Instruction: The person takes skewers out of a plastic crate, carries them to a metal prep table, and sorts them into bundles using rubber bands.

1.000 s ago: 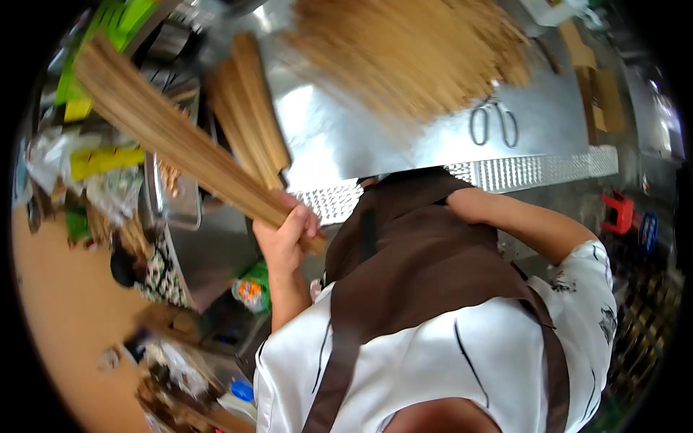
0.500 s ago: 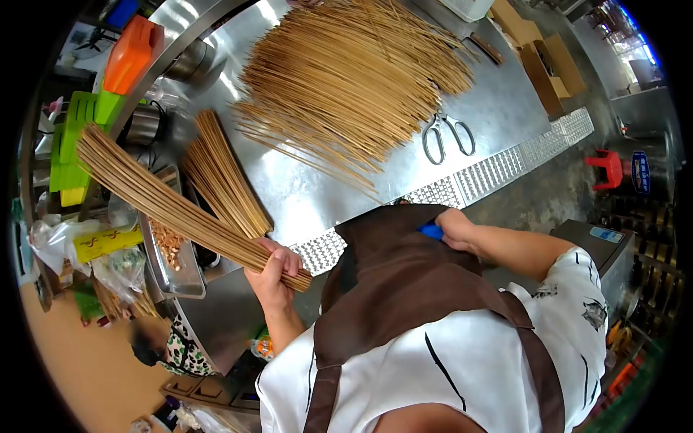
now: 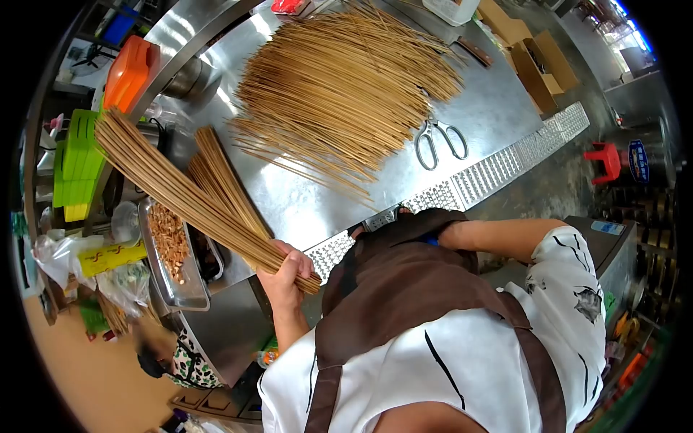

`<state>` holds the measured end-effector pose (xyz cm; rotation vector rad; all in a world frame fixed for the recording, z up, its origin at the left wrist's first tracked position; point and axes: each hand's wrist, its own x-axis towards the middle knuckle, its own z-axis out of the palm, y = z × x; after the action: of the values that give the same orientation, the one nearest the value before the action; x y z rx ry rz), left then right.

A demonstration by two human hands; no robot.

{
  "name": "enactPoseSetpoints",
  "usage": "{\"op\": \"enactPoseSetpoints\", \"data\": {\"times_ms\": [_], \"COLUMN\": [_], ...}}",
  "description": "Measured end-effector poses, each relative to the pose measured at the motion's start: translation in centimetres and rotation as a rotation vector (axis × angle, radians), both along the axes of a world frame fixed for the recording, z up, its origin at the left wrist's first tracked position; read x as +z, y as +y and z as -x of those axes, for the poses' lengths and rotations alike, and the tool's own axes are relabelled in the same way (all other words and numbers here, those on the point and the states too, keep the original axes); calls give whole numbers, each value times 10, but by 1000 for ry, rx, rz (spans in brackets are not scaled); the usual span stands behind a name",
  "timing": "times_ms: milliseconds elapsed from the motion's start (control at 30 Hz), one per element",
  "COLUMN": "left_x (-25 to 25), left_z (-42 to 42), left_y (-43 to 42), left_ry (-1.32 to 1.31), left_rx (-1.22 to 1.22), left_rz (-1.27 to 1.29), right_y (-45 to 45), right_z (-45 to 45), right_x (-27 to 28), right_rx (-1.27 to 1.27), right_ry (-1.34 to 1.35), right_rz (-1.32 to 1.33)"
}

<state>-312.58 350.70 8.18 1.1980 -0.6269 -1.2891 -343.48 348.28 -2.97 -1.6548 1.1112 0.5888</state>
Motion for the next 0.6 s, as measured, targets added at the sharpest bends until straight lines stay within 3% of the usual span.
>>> {"op": "enactPoseSetpoints", "data": {"times_ms": [233, 367, 433, 500, 533, 600], "left_x": [-1, -1, -2, -2, -2, -3], "left_z": [0, 4, 7, 8, 9, 10], "left_y": [-4, -8, -12, -16, -17, -19], "left_ry": [-19, 13, 43, 68, 67, 43], "left_rx": [-17, -11, -12, -9, -10, -10], "left_rz": [-4, -21, -23, -42, -33, -55], "right_y": [-10, -11, -6, 3, -2, 6], "right_z": [-3, -4, -2, 1, 8, 20], "right_x": [7, 8, 9, 13, 13, 11], "right_rx": [3, -136, -416, -1041, -1264, -1364], "right_ry": [-16, -70, -149, -223, -206, -234], "right_rz": [-13, -53, -104, -419, -742, -590]}}
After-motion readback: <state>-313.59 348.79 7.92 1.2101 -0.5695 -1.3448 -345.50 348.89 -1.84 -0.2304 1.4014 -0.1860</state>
